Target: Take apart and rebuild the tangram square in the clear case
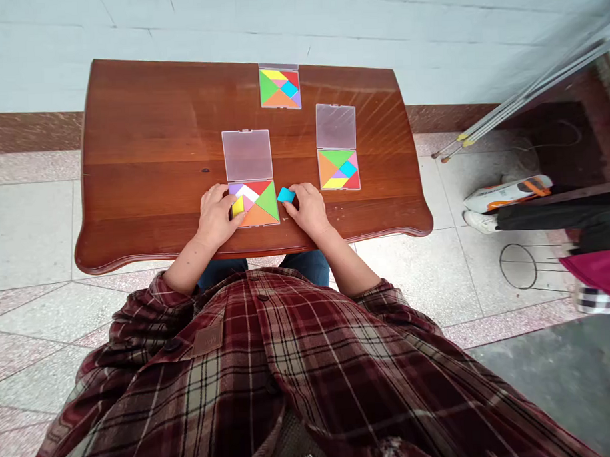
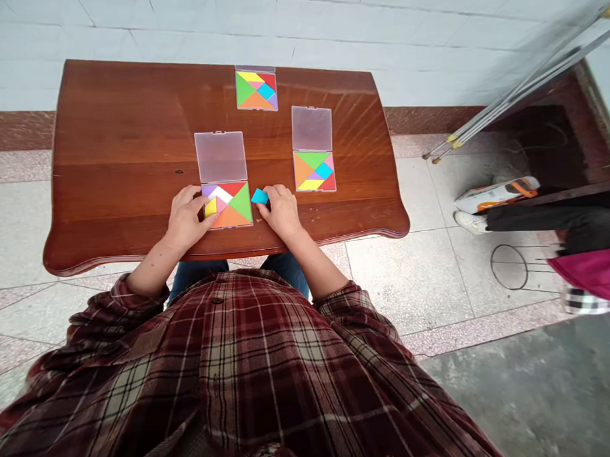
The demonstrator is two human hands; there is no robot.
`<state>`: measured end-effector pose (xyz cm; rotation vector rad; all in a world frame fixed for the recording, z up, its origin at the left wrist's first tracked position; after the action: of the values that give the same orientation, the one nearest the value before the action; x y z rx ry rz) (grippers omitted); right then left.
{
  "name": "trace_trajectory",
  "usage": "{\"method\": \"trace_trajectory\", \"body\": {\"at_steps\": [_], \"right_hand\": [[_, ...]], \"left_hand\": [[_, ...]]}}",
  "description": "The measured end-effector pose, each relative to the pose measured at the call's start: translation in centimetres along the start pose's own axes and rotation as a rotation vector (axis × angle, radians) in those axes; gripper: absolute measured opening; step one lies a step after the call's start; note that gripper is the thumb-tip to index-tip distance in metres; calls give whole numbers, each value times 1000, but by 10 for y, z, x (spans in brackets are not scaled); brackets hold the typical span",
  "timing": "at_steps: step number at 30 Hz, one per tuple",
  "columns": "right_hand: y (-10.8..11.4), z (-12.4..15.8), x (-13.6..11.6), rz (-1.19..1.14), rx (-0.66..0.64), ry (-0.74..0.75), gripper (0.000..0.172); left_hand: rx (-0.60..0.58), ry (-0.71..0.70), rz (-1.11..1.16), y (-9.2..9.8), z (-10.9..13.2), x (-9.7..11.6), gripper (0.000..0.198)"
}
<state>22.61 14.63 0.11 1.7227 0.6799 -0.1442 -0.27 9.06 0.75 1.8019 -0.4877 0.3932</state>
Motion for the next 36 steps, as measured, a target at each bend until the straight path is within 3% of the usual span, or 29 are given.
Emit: {"method": "trace_trajectory", "body": {"at_steps": [12, 24, 27, 32, 36], "right_hand": [[-3, 8, 0, -25, 74, 2, 32], [-3, 8, -1, -2, 74, 17, 31], [-3, 9, -1, 9, 78, 21, 31], [-6, 9, 1, 11, 93, 21, 32], [-8, 9, 2, 14, 103, 28, 32]], "left_hand": [[-103, 269, -13, -19, -20, -16, 34], [-35, 206, -17, -15, -14, -22, 36], [-40, 228, -29, -11, -15, -15, 35], [-158, 337, -156, 2, -11, 8, 30], [-151, 334, -161, 10, -9, 21, 31]]}}
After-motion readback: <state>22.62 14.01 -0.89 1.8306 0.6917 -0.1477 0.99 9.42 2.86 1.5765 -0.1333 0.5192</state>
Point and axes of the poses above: each hand's wrist, its own z-axis away from the middle knuckle, its own y-axis out of the back of the hand, x = y × z, the point moved 5 cm from there along -z, towards the middle knuckle, and after that the axes turned 10 degrees about x, right-handed, at the moved point
